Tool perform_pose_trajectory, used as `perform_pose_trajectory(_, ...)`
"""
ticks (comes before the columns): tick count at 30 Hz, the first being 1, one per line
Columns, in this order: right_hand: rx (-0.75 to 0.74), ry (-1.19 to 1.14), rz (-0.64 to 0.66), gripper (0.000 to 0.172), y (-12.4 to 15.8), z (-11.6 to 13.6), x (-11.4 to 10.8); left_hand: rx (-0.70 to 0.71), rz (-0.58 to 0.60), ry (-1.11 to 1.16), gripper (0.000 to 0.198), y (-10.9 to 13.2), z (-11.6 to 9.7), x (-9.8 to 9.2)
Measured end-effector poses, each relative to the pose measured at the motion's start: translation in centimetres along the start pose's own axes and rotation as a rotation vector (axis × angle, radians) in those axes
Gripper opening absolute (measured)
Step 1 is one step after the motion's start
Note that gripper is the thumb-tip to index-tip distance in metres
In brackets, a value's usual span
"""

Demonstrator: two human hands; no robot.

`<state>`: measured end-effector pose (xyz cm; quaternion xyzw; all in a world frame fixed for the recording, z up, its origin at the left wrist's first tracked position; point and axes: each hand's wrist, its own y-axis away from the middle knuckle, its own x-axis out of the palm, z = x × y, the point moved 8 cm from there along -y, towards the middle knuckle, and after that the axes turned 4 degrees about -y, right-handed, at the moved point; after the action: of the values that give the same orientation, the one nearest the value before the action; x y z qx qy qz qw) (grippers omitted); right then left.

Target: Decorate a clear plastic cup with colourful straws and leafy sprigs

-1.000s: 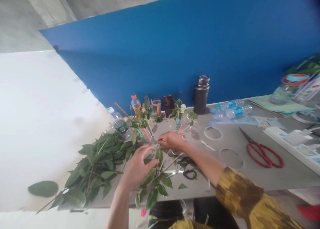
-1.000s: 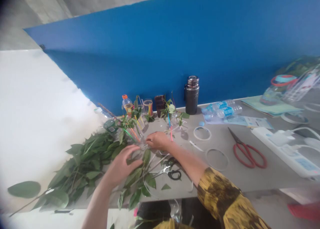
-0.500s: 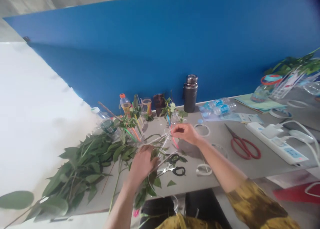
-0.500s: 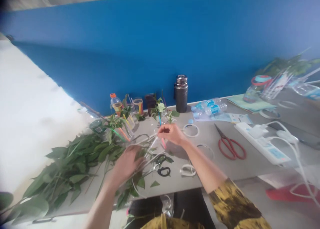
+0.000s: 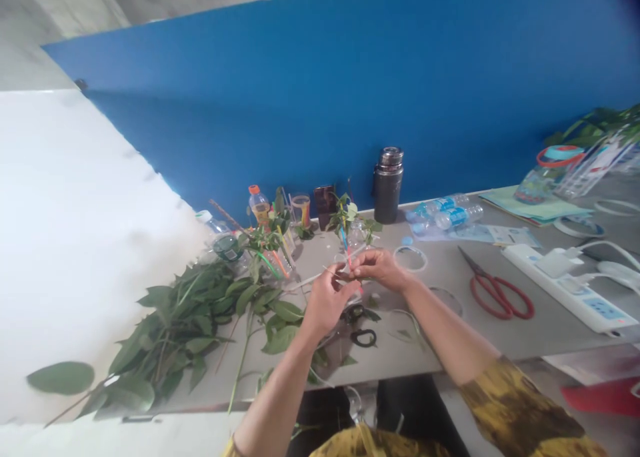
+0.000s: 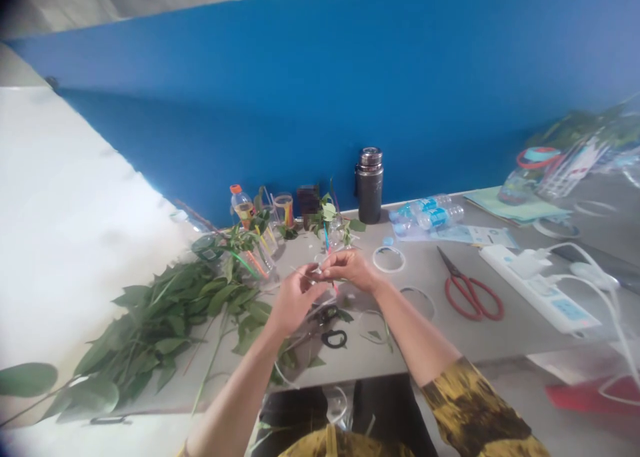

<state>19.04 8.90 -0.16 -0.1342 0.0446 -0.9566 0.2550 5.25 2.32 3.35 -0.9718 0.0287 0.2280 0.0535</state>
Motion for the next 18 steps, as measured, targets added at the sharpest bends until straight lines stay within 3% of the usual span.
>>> perform_pose_trajectory(2,-0.003,-0.022,0.009,0.031,0.1,0.1,0.3,-0.064,0.054,0.074,0.027,-0.6,0.5,1.5)
perform_pose_trajectory(4,-0.027,-0.053,-0.021,0.03,0.1,0.5,0.1,-0.085,0.086,0.128,0.023,-0.9,0.9,2.0)
perform_pose_trajectory(8,-0.11,-0.169,-0.187,0.032,0.1,1.6,-1.4,-0.112,0.15,0.104,0.025,-0.6,1.8,1.5)
perform_pose_trajectory(10,-0.122,-0.185,-0.234,0.035,0.0,1.9,-1.8,-0.059,0.151,0.001,0.026,-0.5,1.5,0.7)
perform_pose_trajectory(13,-0.102,-0.157,-0.198,0.041,-0.1,1.6,-1.5,0.065,0.096,-0.265,0.042,-0.2,0.5,-0.7)
perform_pose_trajectory(16,-0.072,-0.142,-0.123,0.049,-0.2,0.8,-0.9,0.033,-0.023,-0.5,0.02,0.2,0.1,-2.3)
perform_pose_trajectory(18,-0.06,-0.147,-0.105,0.055,-0.2,0.3,-0.8,0.024,-0.1,-0.53,0.032,0.4,-0.3,-3.4)
